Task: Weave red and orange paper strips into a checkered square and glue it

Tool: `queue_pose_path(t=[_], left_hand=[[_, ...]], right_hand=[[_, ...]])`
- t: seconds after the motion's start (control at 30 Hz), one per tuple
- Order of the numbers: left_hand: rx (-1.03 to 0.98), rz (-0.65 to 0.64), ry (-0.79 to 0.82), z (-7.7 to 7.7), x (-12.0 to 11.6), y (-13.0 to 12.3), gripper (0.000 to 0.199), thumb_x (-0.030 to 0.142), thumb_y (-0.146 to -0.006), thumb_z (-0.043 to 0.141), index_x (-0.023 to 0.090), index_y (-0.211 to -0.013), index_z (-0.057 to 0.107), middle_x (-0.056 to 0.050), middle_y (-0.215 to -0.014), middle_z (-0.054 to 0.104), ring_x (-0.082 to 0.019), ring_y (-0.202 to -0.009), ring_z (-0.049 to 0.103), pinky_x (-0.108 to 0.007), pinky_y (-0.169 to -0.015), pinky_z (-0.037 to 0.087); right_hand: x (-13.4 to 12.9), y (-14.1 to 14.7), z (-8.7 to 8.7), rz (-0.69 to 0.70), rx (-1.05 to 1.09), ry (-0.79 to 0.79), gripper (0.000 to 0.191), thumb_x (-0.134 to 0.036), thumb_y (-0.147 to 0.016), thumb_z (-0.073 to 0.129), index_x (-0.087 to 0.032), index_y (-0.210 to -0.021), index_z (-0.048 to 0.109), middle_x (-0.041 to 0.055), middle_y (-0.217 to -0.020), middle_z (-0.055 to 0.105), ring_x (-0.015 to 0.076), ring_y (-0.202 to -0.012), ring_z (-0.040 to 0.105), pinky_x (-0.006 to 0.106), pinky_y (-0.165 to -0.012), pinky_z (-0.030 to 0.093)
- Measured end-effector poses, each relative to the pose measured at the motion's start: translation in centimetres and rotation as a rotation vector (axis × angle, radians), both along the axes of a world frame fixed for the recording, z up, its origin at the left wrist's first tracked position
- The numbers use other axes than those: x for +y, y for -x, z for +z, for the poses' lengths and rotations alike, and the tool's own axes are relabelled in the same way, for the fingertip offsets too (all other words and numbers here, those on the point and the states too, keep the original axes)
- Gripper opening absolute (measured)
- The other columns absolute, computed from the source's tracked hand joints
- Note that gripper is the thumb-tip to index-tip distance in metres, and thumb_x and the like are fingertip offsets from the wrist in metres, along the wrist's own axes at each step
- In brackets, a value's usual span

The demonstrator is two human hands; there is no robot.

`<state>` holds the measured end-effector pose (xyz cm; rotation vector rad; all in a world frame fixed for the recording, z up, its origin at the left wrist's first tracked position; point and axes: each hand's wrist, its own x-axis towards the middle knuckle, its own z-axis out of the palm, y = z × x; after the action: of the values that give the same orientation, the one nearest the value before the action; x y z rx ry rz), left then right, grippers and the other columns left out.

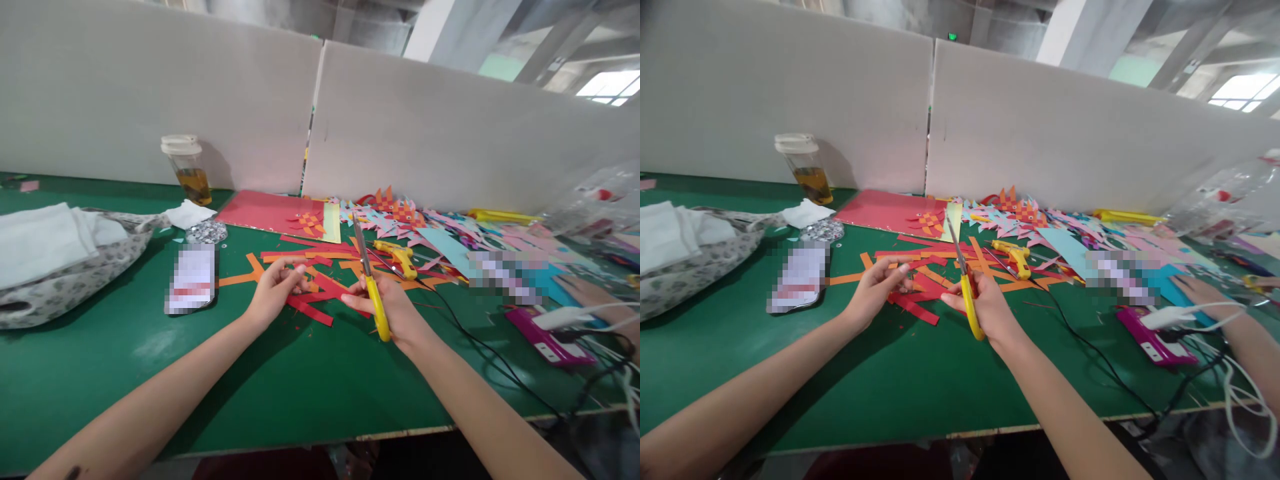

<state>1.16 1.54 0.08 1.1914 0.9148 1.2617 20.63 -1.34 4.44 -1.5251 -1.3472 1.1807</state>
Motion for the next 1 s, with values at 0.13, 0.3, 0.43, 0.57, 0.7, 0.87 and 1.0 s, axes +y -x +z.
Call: queue_pose_path(t=[0.13,0.3,0.43,0.57,0.7,0.87,1.0], left_hand=[[-0.038,-0.008,0.062,0.6,-0.3,0.1,0.031,0.036,-0.079,0.057,0.017,-0.104,0.057,-0.001,-0.064,0.065,-0.012,-0.061,0.061,-0.021,-0.058,0.046],[-0.02,-0.108,0.072,0.8,-0.7,-0.1,0.031,0.039,-0.074,0.063,0.017,-0.097,0.064,-0.005,-0.084,0.067,-0.014,-0.072,0.063,-0.02,-0.059,0.047],[0.019,-0.12,0.066,0.4,-0.7,-0.3,0.025,0.036,-0.067,0.07,0.015,-0.08,0.067,-0.003,-0.068,0.066,-0.012,-0.061,0.062,-0.02,-0.056,0.046],[0.007,-0.028,0.066,0.1,-0.3,-0.2,0.024,0.036,-0.066,0.071,0.015,-0.078,0.067,-0.002,-0.064,0.064,-0.011,-0.057,0.061,-0.02,-0.053,0.046],[-0.012,0.029,0.092,-0.2,0.2,0.1,0.028,0.038,-0.065,0.072,0.015,-0.08,0.067,-0.003,-0.068,0.066,-0.011,-0.058,0.061,-0.019,-0.053,0.046],[-0.001,0.023,0.118,-0.4,0.3,0.1,0.031,0.039,-0.064,0.072,0.015,-0.082,0.065,-0.002,-0.071,0.066,-0.01,-0.057,0.06,-0.018,-0.052,0.045],[0.014,0.029,0.106,-0.5,0.2,0.2,0.031,0.041,-0.066,0.07,0.015,-0.082,0.064,-0.003,-0.075,0.066,-0.01,-0.056,0.06,-0.018,-0.051,0.045]], right_hand=[[0.1,0.1,0.4,-0.037,-0.012,0.016,0.038,-0.035,-0.046,0.078,-0.018,-0.067,0.052,-0.0025,-0.065,0.058,0.0128,-0.06,0.054,0.028,-0.061,0.043],[0.1,0.0,-0.3,-0.017,0.017,-0.006,0.037,-0.033,-0.047,0.078,-0.019,-0.069,0.052,-0.0029,-0.068,0.058,0.0125,-0.062,0.054,0.028,-0.063,0.043],[0.1,0.0,-0.5,0.011,-0.026,0.003,0.032,-0.033,-0.05,0.077,-0.019,-0.068,0.053,-0.0038,-0.064,0.055,0.0116,-0.059,0.052,0.027,-0.06,0.042],[0.2,-0.2,-0.5,-0.023,0.019,-0.009,0.032,-0.03,-0.049,0.076,-0.019,-0.07,0.054,-0.0036,-0.064,0.056,0.0112,-0.058,0.052,0.027,-0.06,0.043],[0.8,-1.0,-0.8,-0.092,0.06,-0.043,0.034,-0.029,-0.049,0.077,-0.018,-0.073,0.055,-0.0018,-0.067,0.059,0.0128,-0.059,0.055,0.029,-0.061,0.046],[1.1,-1.7,-0.8,-0.118,0.003,-0.064,0.036,-0.029,-0.047,0.079,-0.017,-0.074,0.057,-0.0004,-0.068,0.061,0.0135,-0.058,0.057,0.029,-0.058,0.046],[1.1,-1.7,-0.7,-0.155,-0.007,-0.082,0.038,-0.031,-0.048,0.079,-0.018,-0.076,0.056,0.0013,-0.072,0.063,0.015,-0.061,0.059,0.028,-0.057,0.047]])
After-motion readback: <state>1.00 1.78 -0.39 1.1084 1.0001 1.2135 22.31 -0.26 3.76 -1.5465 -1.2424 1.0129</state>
